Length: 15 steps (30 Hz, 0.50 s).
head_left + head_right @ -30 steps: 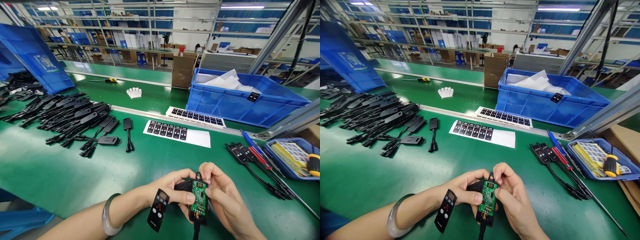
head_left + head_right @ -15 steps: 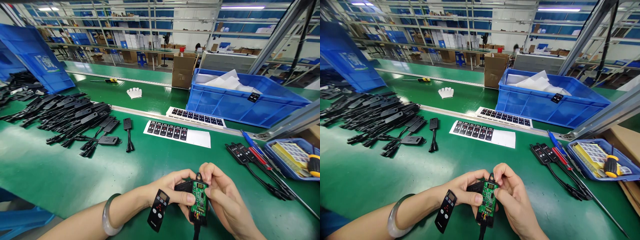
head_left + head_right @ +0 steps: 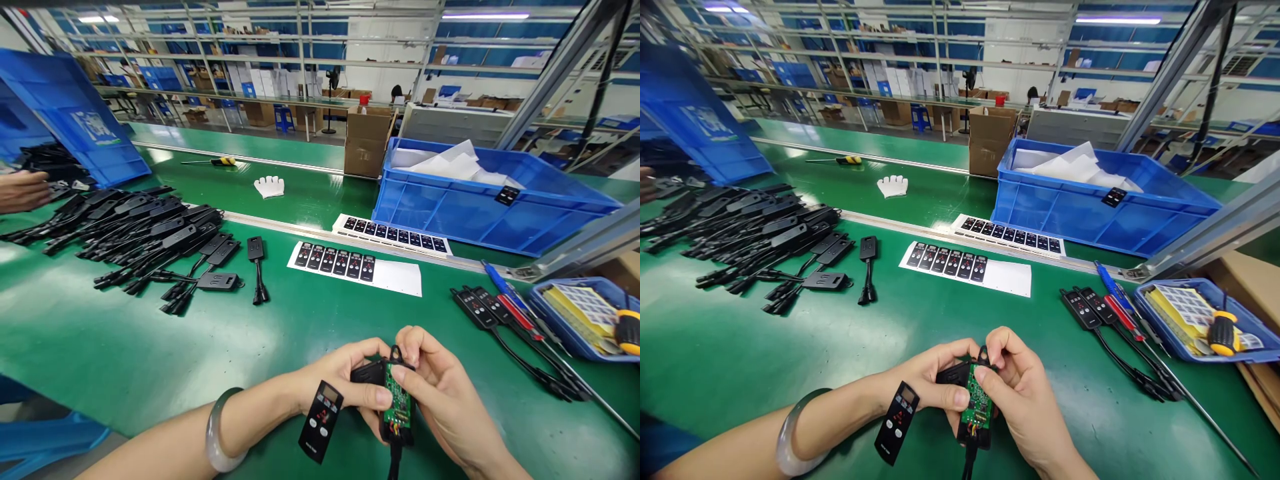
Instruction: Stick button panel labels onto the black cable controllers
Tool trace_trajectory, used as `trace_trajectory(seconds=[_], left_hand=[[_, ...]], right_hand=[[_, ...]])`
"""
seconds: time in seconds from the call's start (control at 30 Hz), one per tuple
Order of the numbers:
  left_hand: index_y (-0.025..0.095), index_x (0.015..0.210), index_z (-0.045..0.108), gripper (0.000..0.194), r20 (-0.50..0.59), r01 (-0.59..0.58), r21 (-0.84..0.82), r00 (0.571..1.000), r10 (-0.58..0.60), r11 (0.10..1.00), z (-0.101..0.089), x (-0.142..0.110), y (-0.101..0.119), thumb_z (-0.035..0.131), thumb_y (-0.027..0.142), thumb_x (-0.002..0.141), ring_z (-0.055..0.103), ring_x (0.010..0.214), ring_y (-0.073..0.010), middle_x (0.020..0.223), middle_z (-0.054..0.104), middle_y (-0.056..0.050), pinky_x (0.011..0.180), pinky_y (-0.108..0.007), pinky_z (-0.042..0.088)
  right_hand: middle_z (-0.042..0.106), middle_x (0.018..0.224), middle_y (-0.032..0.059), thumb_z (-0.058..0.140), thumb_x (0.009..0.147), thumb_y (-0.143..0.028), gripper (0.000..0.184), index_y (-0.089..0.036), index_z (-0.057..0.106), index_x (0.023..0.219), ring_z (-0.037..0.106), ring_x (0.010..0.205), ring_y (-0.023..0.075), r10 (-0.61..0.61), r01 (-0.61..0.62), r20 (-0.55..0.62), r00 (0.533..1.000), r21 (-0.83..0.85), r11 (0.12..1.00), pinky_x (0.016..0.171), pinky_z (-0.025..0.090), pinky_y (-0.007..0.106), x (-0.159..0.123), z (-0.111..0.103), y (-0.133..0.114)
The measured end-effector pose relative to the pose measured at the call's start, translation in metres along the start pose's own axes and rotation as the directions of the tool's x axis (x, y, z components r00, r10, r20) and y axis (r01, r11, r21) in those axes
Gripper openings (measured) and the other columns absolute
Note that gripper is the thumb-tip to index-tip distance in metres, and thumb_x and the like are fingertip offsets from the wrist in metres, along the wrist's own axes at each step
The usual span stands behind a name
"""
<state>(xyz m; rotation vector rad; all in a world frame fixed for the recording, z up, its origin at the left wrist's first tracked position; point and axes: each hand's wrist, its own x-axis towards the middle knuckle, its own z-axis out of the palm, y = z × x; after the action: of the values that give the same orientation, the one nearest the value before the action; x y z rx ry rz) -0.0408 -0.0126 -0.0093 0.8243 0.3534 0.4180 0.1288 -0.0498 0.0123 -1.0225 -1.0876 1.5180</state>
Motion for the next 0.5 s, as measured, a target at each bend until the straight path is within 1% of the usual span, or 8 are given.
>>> trace_trajectory(seconds=[0.13,0.23,0.33,0.5], left_hand=[[0.018,0.103,0.052,0.043,-0.01,0.001,-0.02,1.0,-0.001,1.0,0.0006,0.0005,0.0006,0.076,0.03,0.07,0.065,0.066,-0.0142,0.086,0.057,-0.001,0.057,-0.028,0.057],[0.018,0.109,0.052,0.045,0.006,-0.007,-0.035,1.0,0.007,0.999,0.0009,0.0011,0.0032,0.074,0.031,0.072,0.066,0.066,-0.0145,0.088,0.058,-0.003,0.06,-0.03,0.058],[0.018,0.113,0.052,0.045,0.014,-0.006,-0.024,1.0,0.007,1.0,-0.0005,0.0016,0.0033,0.072,0.031,0.075,0.065,0.068,-0.0143,0.087,0.06,-0.005,0.063,-0.029,0.057],[0.018,0.114,0.053,0.045,-0.029,-0.068,-0.014,0.997,0.068,0.998,-0.0034,0.0038,0.0009,0.071,0.032,0.075,0.065,0.077,-0.0171,0.095,0.06,-0.008,0.064,-0.028,0.056]], right_hand=[[0.035,0.079,-0.0034,0.066,0.079,-0.023,0.021,-0.024,0.045,0.077,0.038,0.07,0.0117,0.008,-0.008,0.019,1.0,-0.002,1.0,0.059,0.036,0.019,0.0003,0.0008,-0.0008],[0.036,0.082,-0.0021,0.067,0.077,-0.023,0.02,-0.024,0.046,0.079,0.039,0.072,0.0132,0.019,-0.02,0.02,1.0,0.008,1.0,0.057,0.036,0.02,-0.0002,0.0006,-0.0026],[0.037,0.083,-0.0012,0.064,0.076,-0.023,0.017,-0.024,0.048,0.08,0.041,0.074,0.0145,0.028,-0.029,0.01,1.0,0.043,0.999,0.058,0.038,0.021,-0.0005,-0.0007,-0.0045],[0.04,0.084,-0.0001,0.06,0.075,-0.019,0.012,-0.025,0.054,0.084,0.041,0.074,0.0153,-0.007,0.007,-0.005,1.0,0.051,0.999,0.058,0.04,0.022,0.0007,-0.0019,-0.0078]])
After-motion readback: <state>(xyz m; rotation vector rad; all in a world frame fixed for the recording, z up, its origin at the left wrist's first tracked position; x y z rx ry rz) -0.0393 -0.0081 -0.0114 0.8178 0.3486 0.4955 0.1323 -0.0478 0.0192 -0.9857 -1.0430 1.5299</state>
